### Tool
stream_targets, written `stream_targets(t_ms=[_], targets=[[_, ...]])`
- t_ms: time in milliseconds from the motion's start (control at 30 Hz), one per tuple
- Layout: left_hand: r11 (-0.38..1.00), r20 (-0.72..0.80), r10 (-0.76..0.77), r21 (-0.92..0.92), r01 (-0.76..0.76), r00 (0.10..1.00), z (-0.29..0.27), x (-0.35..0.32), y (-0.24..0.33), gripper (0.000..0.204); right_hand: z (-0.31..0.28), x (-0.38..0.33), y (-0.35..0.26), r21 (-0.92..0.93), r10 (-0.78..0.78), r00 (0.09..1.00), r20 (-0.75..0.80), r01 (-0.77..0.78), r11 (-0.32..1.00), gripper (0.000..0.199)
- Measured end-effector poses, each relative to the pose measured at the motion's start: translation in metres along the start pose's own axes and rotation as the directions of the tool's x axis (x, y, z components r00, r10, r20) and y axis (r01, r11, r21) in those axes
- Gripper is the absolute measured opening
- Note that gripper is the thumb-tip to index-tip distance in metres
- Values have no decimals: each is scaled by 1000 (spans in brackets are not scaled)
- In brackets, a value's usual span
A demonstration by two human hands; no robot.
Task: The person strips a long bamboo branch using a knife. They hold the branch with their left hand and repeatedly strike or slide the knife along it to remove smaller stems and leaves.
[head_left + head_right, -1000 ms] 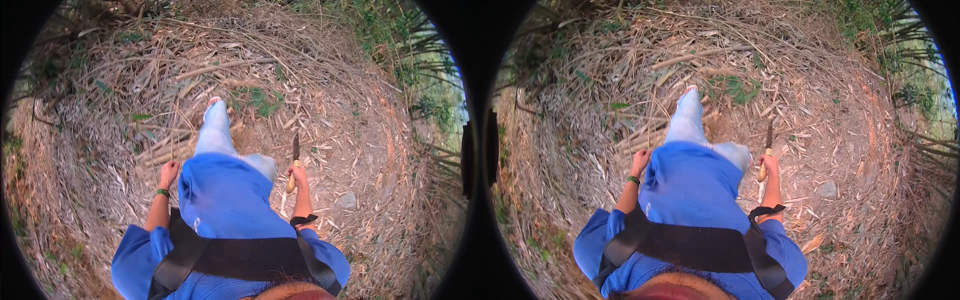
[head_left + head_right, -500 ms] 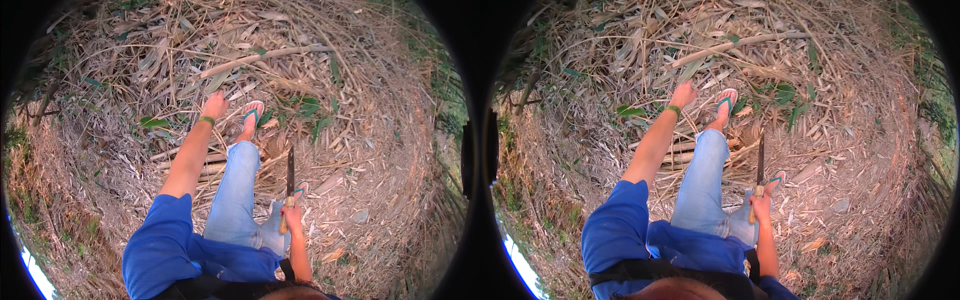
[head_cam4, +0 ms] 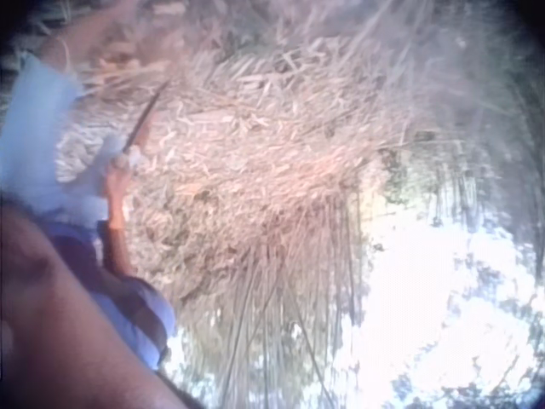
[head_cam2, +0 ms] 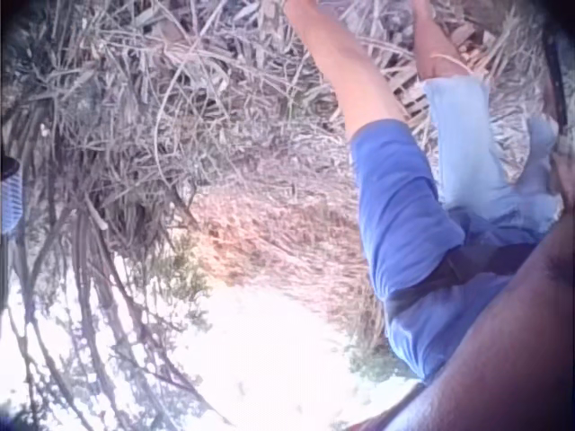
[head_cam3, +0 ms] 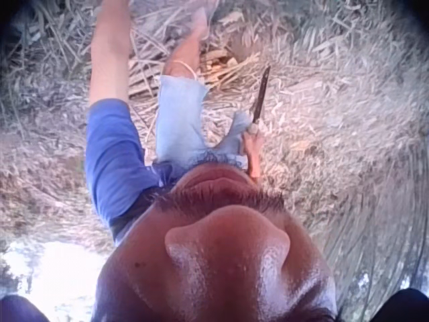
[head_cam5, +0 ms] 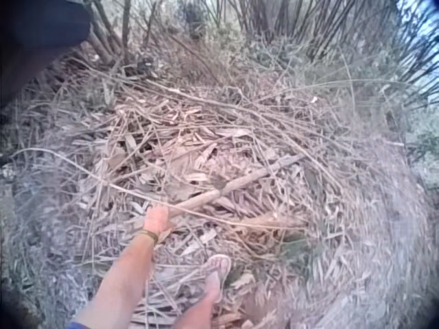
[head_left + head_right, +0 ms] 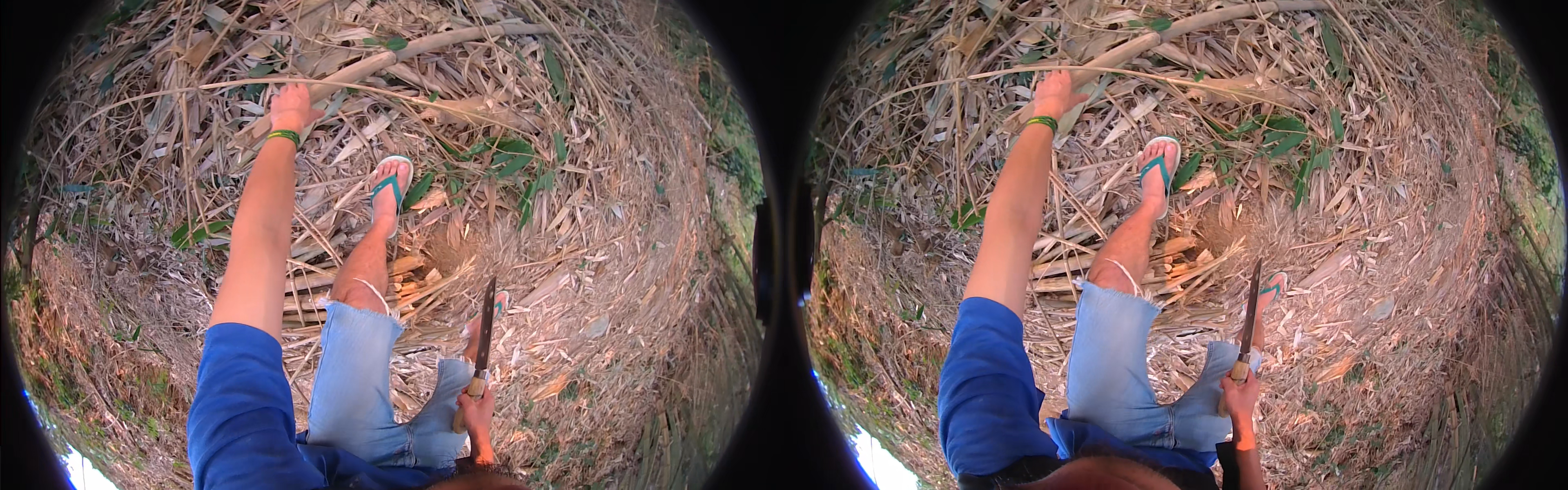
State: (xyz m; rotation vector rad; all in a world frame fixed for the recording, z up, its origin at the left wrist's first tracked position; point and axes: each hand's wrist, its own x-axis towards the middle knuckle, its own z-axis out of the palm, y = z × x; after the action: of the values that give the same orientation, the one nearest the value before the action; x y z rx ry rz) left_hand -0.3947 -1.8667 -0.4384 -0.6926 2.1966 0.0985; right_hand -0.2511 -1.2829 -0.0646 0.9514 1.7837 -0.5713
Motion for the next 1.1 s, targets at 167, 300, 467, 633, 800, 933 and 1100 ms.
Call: stream_targets(t_ms=[167,300,467,633,800,933,1100], targets=[[977,80,26,-213,-8,996,8,32,-13,59,-5,2,2,-104,-7,1000,-6,6,995,15],[944,318,1,-313,105,948,-12,9,4,60,-8,-1,9,-26,3,1000,17,-2,1000,15],[973,187,3,-229,41,982,-52,-97,58,48,-24,-21,22,14,-113,993,27,113,994,15],[958,142,49,-288,-6,989,-99,-201,115,36,-67,-60,55,55,-229,972,-58,232,971,15],[971,121,44,-238,-14,992,-134,-325,187,39,-134,-81,106,413,-293,945,-147,328,850,13],[981,199,134,-163,-102,971,-182,-420,254,37,-195,-86,196,582,-231,925,-302,371,723,13],[971,163,142,-213,-106,976,-182,-524,339,20,-261,-66,380,645,-68,867,-494,418,639,13]])
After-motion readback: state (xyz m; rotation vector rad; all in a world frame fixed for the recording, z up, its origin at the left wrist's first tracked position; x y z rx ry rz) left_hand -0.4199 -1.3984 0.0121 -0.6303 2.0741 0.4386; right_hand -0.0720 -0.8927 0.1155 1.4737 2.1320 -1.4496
